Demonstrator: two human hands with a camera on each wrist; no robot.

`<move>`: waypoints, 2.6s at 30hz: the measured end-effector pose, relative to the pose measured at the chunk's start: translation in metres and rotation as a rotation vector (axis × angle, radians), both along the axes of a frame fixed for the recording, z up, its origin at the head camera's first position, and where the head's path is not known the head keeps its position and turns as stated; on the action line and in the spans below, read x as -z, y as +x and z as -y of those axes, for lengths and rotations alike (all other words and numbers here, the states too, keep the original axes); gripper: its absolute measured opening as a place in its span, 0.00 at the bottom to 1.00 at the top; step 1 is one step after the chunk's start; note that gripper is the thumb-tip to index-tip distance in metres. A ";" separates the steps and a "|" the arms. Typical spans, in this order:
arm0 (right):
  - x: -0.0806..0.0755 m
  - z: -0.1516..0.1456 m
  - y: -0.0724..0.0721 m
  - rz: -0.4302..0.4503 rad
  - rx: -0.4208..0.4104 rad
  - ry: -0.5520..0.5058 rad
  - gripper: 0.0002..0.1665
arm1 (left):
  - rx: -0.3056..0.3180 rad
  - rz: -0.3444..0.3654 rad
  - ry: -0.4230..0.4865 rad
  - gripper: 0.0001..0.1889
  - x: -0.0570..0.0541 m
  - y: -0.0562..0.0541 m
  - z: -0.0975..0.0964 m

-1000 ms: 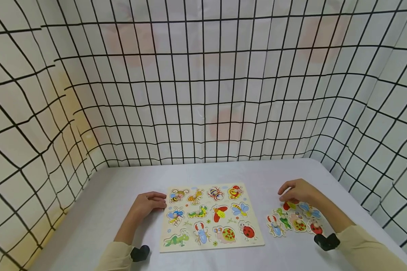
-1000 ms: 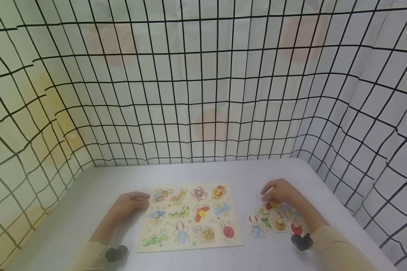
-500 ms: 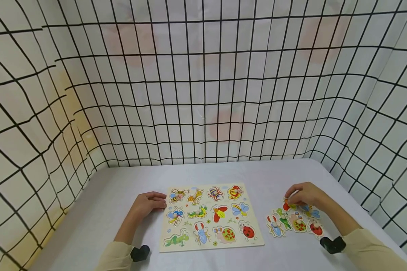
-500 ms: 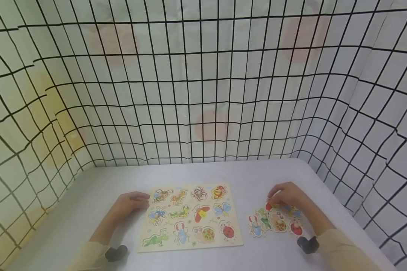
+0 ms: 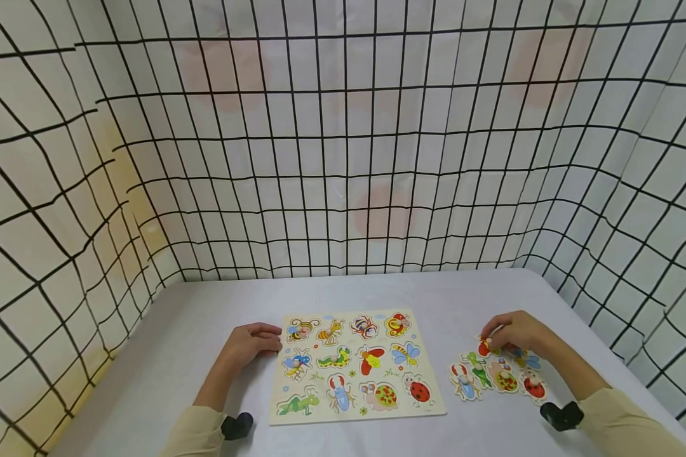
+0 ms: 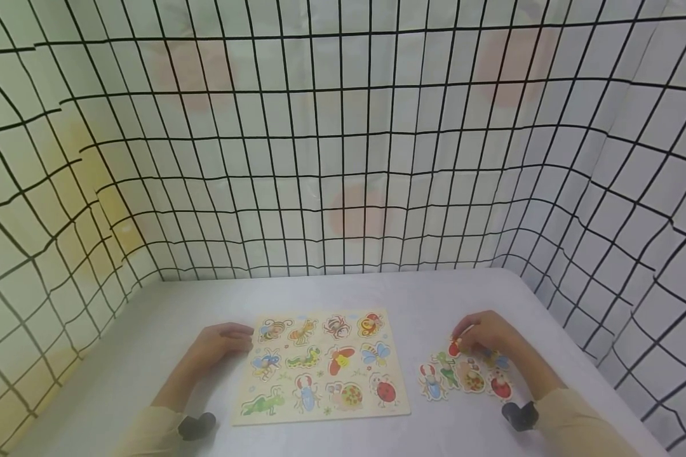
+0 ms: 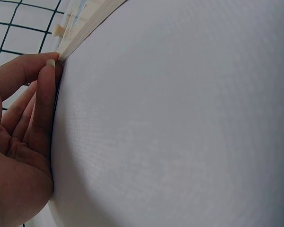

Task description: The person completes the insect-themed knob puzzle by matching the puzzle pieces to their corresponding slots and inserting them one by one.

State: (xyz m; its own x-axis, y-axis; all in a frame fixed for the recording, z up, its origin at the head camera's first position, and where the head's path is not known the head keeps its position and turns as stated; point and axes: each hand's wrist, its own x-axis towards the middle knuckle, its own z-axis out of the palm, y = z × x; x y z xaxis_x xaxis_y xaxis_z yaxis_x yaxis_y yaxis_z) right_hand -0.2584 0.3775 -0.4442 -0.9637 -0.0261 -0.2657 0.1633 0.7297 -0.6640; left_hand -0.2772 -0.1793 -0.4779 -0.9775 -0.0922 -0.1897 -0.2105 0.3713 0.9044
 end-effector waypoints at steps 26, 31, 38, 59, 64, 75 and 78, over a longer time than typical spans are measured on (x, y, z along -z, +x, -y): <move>0.004 0.001 0.001 -0.016 0.031 0.009 0.12 | -0.005 0.001 0.011 0.13 -0.001 0.001 -0.002; 0.004 0.002 0.000 -0.017 0.026 0.021 0.12 | -0.008 0.001 0.007 0.13 -0.001 0.001 -0.001; 0.003 0.003 0.001 -0.025 0.024 0.042 0.12 | 0.000 -0.005 0.010 0.13 -0.002 0.001 -0.001; -0.008 0.020 -0.006 -0.042 -0.039 -0.008 0.12 | -0.002 -0.007 0.004 0.14 0.000 0.000 0.001; -0.011 0.035 -0.009 -0.059 -0.071 0.003 0.11 | -0.002 -0.016 0.007 0.14 0.000 0.001 0.001; -0.017 0.072 -0.014 -0.055 -0.100 -0.002 0.09 | -0.008 -0.017 0.013 0.14 0.002 0.000 0.001; -0.018 0.083 -0.015 -0.049 -0.103 -0.010 0.09 | -0.010 -0.014 0.019 0.13 0.002 -0.001 0.001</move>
